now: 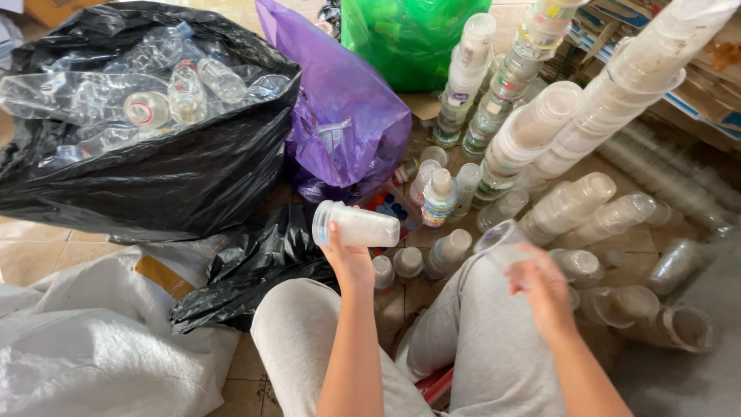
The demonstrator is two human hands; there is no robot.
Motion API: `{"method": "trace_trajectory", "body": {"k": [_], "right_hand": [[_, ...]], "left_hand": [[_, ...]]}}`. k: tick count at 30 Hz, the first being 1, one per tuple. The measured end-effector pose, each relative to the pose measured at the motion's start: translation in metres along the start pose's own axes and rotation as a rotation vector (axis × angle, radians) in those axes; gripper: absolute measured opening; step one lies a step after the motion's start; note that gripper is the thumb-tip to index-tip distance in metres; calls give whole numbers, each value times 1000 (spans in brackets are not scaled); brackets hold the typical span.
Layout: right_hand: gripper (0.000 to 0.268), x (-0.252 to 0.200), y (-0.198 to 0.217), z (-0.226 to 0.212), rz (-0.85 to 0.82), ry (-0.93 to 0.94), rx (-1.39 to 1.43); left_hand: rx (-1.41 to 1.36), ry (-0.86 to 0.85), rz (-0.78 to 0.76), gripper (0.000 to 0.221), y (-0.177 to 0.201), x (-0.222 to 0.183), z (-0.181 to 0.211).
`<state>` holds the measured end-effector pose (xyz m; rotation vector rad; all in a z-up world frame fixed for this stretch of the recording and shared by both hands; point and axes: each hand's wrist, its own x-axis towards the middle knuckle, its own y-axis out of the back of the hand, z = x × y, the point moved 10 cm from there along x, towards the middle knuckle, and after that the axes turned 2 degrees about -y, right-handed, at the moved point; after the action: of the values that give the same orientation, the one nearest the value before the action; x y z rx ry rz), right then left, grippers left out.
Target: Sorting and stacking clear plastic cups from a pile into organized stacks
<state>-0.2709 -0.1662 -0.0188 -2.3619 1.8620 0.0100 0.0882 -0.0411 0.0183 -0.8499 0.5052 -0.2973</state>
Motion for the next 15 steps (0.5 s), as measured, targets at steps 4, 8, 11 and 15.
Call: {"method": "trace_trajectory", "body": {"k": [4, 8, 11, 15], "right_hand": [[43, 20, 84, -4, 180, -23, 142], [37, 16, 151, -15, 365, 7, 10], [38, 9, 183, -7, 420, 20, 75], [48, -1, 195, -20, 530, 67, -264]], "left_hand": [[26, 19, -32, 51, 27, 14, -26], [6, 63, -57, 70, 21, 8, -28], [15, 66, -53, 67, 25, 10, -32], [19, 46, -110, 64, 19, 8, -33]]}}
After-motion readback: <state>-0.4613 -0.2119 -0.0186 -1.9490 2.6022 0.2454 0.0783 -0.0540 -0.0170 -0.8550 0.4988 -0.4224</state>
